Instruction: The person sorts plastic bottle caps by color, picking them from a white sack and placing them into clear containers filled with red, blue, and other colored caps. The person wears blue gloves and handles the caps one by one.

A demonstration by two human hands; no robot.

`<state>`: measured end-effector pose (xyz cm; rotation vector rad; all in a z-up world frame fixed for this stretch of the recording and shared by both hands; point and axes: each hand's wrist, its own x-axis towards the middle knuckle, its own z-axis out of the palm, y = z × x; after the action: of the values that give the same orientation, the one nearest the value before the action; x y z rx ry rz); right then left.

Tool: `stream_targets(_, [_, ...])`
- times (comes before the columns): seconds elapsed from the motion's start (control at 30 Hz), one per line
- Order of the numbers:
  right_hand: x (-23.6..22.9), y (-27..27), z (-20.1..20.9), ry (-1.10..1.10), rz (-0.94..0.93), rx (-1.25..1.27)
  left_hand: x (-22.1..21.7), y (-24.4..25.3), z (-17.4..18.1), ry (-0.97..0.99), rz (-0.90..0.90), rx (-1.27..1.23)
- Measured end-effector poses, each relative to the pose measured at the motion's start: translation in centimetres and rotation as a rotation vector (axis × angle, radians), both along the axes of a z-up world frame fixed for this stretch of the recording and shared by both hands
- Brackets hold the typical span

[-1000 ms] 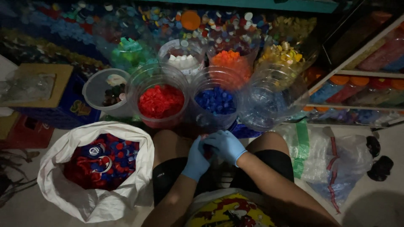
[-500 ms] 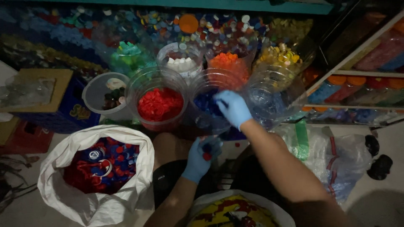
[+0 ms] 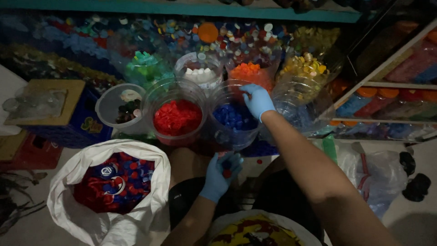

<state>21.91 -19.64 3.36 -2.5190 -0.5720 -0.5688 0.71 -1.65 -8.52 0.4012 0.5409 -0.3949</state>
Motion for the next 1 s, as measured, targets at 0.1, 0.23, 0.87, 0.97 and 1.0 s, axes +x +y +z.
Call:
stream_targets(0.1, [-3.2, 0.6, 2.5, -0.05, 0.032, 0.036, 0.2, 0.0, -0.2, -0.019, 0.03, -0.027])
stream_targets(0.23, [-10.2, 2.8, 5.8, -0.146, 0.14, 0.08, 0.0, 0.1, 2.3, -0.019, 0.033, -0.038])
stream_targets(0.87, [-19.2, 3.5, -5.7, 0.1, 0.452, -0.326, 0.3, 0.1, 1.8, 0.208, 0.124, -0.084])
stream_targets(0.97, [-18.9, 3.4, -5.6, 0.058, 0.47, -0.085, -0.4, 0.3, 3.0, 0.244, 0.107, -0.038])
stream_targets(1.0, [-18.0, 2.8, -5.7, 0.056, 0.471, -0.084, -0.1, 0.4, 2.0, 0.242, 0.107, -0.037])
